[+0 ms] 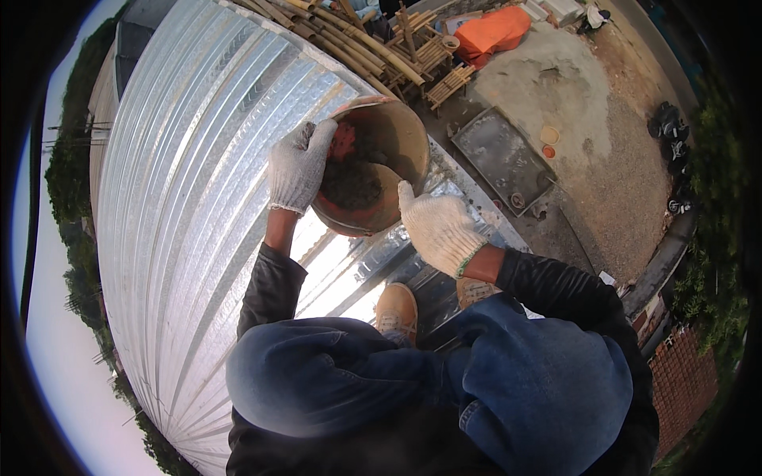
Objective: The person scoops cement from a bucket using a trowel and applies it to the seams of a corrugated metal roof. The person repeatedly transfers cement from the bucket to the roof surface, smoothing it along the joints.
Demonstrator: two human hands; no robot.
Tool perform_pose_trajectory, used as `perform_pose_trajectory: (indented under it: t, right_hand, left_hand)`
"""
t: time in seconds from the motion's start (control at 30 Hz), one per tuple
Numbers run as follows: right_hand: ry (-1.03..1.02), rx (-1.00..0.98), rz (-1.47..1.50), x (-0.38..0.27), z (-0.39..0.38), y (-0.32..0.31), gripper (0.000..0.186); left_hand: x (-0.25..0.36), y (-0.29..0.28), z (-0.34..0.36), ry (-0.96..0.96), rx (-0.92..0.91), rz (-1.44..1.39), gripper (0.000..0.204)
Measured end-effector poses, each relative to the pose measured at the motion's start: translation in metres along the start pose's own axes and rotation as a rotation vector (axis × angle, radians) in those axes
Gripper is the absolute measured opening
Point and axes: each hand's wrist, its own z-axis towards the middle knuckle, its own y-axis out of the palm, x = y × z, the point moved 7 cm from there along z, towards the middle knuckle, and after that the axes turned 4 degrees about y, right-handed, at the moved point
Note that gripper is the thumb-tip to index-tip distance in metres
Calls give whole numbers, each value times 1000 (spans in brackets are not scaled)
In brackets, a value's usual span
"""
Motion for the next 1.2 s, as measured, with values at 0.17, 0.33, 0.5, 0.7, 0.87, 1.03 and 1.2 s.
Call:
perform_pose_trajectory:
  t: [0.17,0.33,0.5,0.7,0.87,1.03,1.2]
  right_hand:
    - [-20,10,-26,-4,-2,-1,81]
    - [-26,11,-30,-3,-3,0,83]
    - [-11,16,-42,-3,-3,0,82]
    - [-17,24,-75,-6,-5,2,82]
    - [-7,-4,-88,-7,-5,6,83]
    - [2,-2,-73,-7,-4,8,80]
    - [-53,36,138,18,-2,-2,67]
  left_hand:
    - [-1,-3,0,8,2,18,58]
    - [-3,1,3,14,0,39,58]
    - [-3,2,4,5,-7,27,57]
    - [-1,0,3,1,-16,45,57]
    - [0,1,1,-4,-5,29,57]
    - [-1,0,0,5,12,14,56]
    - [2,2,2,2,-1,-18,55]
